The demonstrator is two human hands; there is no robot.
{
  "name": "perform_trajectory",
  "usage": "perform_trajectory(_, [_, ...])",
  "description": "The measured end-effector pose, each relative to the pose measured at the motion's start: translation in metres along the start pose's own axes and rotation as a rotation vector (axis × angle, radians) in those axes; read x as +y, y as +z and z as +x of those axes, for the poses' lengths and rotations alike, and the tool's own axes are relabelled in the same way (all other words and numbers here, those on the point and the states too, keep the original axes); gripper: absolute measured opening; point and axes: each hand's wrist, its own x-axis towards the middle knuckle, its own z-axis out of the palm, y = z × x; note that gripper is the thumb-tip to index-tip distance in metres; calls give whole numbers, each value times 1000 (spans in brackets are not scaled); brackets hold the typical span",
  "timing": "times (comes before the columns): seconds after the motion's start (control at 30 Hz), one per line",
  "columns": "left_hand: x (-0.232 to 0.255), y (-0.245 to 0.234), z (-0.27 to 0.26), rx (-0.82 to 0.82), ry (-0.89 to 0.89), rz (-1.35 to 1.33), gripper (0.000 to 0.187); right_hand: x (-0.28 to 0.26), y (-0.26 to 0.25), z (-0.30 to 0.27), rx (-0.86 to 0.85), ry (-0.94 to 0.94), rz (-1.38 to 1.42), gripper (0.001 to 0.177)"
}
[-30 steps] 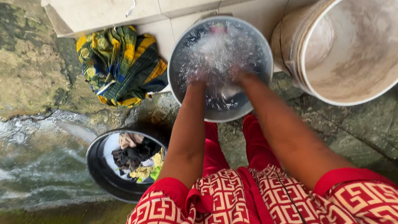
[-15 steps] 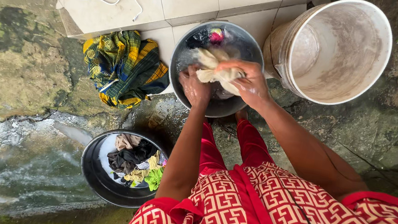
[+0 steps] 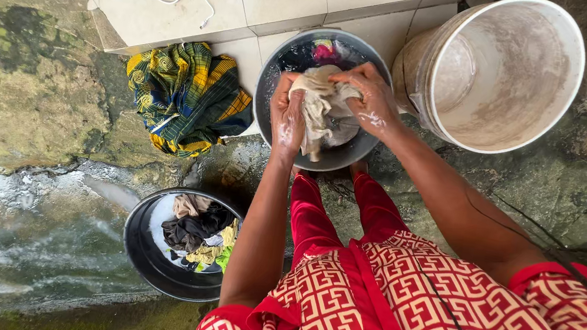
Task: The person washes clothes by hand in a basin of soapy water, scrubbing and wringing the fabric before placing it in a separate bucket.
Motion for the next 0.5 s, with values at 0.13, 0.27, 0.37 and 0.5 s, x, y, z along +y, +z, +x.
perform_trajectory(0.13, [-31,-1,9,282,245,1035,16,32,28,-3,410,-54,136,49])
perform_trajectory(0.27, [-68,7,9,330,61,1052,41,37,55,-3,486,160,-73,49])
perform_trajectory(0.37, [-106,18,20,206,-65,1286,29,36,71,6,274,141,-362,61])
perform_trajectory(0.5, [-162,18,38,224,-42,1199,36,61,86,15,167,164,-534,78])
